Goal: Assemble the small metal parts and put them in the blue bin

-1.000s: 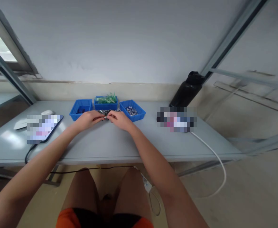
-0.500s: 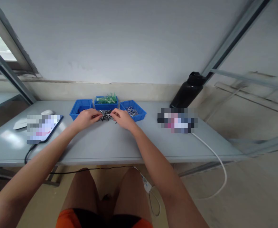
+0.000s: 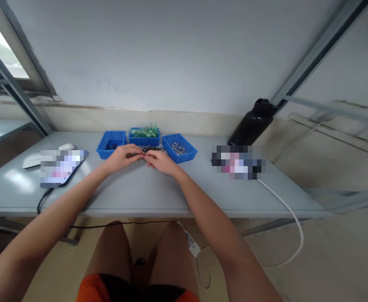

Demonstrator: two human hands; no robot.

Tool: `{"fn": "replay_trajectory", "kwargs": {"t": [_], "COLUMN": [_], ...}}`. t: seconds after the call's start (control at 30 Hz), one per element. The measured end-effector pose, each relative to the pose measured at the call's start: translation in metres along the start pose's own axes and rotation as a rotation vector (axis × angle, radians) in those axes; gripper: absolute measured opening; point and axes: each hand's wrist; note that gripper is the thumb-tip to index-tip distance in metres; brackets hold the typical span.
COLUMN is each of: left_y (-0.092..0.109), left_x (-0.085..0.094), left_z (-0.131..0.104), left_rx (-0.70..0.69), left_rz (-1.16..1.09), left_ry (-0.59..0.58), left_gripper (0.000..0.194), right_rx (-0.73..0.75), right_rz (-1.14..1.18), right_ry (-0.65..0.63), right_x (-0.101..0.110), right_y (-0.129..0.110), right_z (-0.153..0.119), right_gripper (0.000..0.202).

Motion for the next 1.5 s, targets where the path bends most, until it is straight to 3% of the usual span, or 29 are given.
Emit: {"fn": "replay_trajectory", "kwargs": {"t": [0.17,0.27,0.43,0.57,0.83,1.1,1.3,1.5], "left_y": [-0.001,-0.003,-0.008,-0.008,-0.01,-0.007,-0.009,-0.009], "left_x": [0.001,0.0,-0.003,0.0,0.01,0.009,0.01,0.01], "left_z": [-0.001,-0.003,-0.003,-0.002,0.0,0.0,0.0,0.0], "left_rx": [0.087,0.117,0.121,0.075,0.107,0.104,0.116,0.117], "left_rz": [0.052,0.113,0.194,0.191,0.11,0.059,0.045,0.051], "left_ry": [-0.026,-0.113,-0.179,-0.147,-0.097,-0.006,0.008,0.004], "left_gripper": [0.021,0.019,0.017,0.02,0.021,0.019,0.017,0.019], "right_rx": [-0.019,0.002,0.049,0.019,-0.045,-0.03,0.076,0.175], "right_rz": [-0.096,-0.101,-0.228,-0.235,-0.096,-0.157,-0.174,-0.275], "right_ry": [0.093,0.172,0.173,0.186,0.264,0.214,0.26,0.221], "right_x": [0.0,0.001,0.0,0.003,0.01,0.008,0.012,0.011], "right_y": [0.0,-0.002,-0.002,0.001,0.001,0.009,0.01,0.006], "right_z": [-0.001,-0.002,-0.002,-0.001,-0.002,-0.001,-0.001,-0.004], "right_gripper": [0.031,0.031,0.026,0.026,0.023,0.025,0.021,0.018]}}
Point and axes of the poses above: each hand's wrist, its own z-axis towards the middle knuckle, its own x-axis out of the back of the hand, y = z × x, and after that the axes turned 11 degrees about -z, right-handed
